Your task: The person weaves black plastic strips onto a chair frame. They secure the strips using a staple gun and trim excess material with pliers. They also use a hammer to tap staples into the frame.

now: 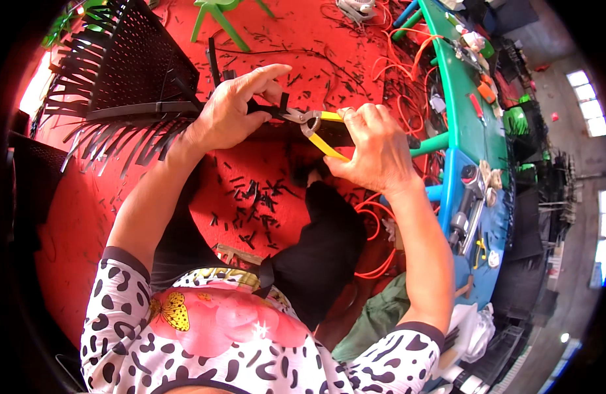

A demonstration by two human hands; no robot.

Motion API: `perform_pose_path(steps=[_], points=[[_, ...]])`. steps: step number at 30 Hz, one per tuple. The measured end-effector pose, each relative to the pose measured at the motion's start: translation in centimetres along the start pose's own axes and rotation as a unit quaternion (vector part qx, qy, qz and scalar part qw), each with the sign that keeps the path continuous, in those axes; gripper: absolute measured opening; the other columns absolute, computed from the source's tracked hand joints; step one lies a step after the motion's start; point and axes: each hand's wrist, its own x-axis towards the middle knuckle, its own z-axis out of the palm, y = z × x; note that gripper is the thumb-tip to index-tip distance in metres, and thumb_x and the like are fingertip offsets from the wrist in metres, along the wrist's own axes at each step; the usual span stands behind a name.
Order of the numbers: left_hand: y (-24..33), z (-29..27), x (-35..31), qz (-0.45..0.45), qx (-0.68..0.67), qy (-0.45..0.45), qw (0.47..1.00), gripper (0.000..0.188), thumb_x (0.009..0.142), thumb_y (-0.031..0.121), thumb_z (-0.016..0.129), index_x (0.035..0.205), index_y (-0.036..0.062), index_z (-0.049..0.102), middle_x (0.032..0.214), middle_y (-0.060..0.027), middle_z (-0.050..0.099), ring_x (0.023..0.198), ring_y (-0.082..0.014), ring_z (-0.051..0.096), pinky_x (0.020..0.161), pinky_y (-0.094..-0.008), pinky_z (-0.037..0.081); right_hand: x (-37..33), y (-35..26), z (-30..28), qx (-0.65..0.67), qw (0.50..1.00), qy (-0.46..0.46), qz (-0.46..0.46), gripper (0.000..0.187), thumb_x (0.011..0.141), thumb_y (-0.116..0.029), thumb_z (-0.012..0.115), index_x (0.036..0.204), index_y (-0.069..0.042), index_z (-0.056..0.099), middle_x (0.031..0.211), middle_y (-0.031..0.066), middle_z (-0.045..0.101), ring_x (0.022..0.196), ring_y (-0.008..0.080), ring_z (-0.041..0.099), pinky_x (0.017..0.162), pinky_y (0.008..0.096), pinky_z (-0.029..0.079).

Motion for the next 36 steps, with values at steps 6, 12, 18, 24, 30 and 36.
perform_pose_path(steps=[6, 12, 18, 24, 30, 36], points=[[0.3, 0.0, 0.0, 0.016, -0.009, 0.007, 1.000, 0.073, 0.063, -0.011, 0.060, 0.132, 0.0082, 0.045, 0.085, -0.0096, 0.062, 0.083, -0.0259, 0.063, 0.078, -0.0333, 0.051, 0.7, 0.9, 0.4, -0.036, 0.998, -0.008, -0.054, 0.053, 0.060, -0.025, 0.077, 0.102, 0.001, 0.058, 0.086, 0.0128, 0.054, 0.082, 0.0289, 0.055, 0.073, 0.0362, 0.050], [-0.3, 0.2, 0.1, 0.010, -0.051, 0.001, 0.999, 0.071, 0.065, -0.011, 0.059, 0.133, 0.0074, 0.044, 0.093, -0.0082, 0.064, 0.085, -0.0214, 0.063, 0.082, -0.0315, 0.051, -0.4, 1.0, 1.7, 0.008, 0.999, 0.041, -0.022, 0.043, 0.061, -0.020, 0.074, 0.097, -0.002, 0.057, 0.083, 0.0124, 0.055, 0.079, 0.0309, 0.058, 0.071, 0.0387, 0.050], [-0.6, -0.3, 0.1, -0.051, -0.081, -0.024, 0.995, 0.065, 0.071, -0.003, 0.063, 0.132, 0.0066, 0.046, 0.101, -0.0061, 0.063, 0.088, -0.0153, 0.061, 0.083, -0.0281, 0.049, -11.7, 2.1, 0.8, 0.053, 0.957, 0.083, 0.273, 0.052, 0.068, -0.025, 0.075, 0.111, -0.002, 0.058, 0.100, 0.0152, 0.061, 0.092, 0.0325, 0.060, 0.080, 0.0391, 0.048], [-2.2, -0.2, 0.2, -0.070, -0.326, 0.014, 0.943, 0.043, 0.092, 0.012, 0.058, 0.132, 0.0016, 0.046, 0.108, -0.0068, 0.062, 0.098, -0.0140, 0.059, 0.087, -0.0275, 0.045, -34.3, 7.6, -5.6, -0.185, 0.766, 0.070, 0.612, 0.060, 0.076, -0.054, 0.064, 0.109, -0.003, 0.062, 0.100, 0.0209, 0.065, 0.098, 0.0370, 0.061, 0.085, 0.0478, 0.046], [-1.7, -0.5, -0.8, -0.052, -0.313, 0.040, 0.947, 0.043, 0.097, 0.027, 0.049, 0.130, 0.0010, 0.049, 0.111, -0.0109, 0.064, 0.102, -0.0189, 0.061, 0.090, -0.0310, 0.045, -43.1, 6.8, -7.1, -0.244, 0.602, -0.118, 0.751, 0.072, 0.075, -0.058, 0.063, 0.119, -0.001, 0.058, 0.116, 0.0235, 0.060, 0.110, 0.0392, 0.056, 0.092, 0.0464, 0.043], [-0.6, -0.5, -2.4, -0.045, -0.300, 0.048, 0.952, 0.046, 0.096, 0.029, 0.049, 0.132, 0.0005, 0.046, 0.115, -0.0118, 0.062, 0.106, -0.0203, 0.059, 0.092, -0.0336, 0.044, -17.8, -0.3, -1.0, 0.091, 0.914, 0.118, 0.378, 0.039, 0.075, -0.010, 0.073, 0.111, 0.000, 0.061, 0.107, 0.0137, 0.064, 0.098, 0.0257, 0.062, 0.087, 0.0361, 0.048]])
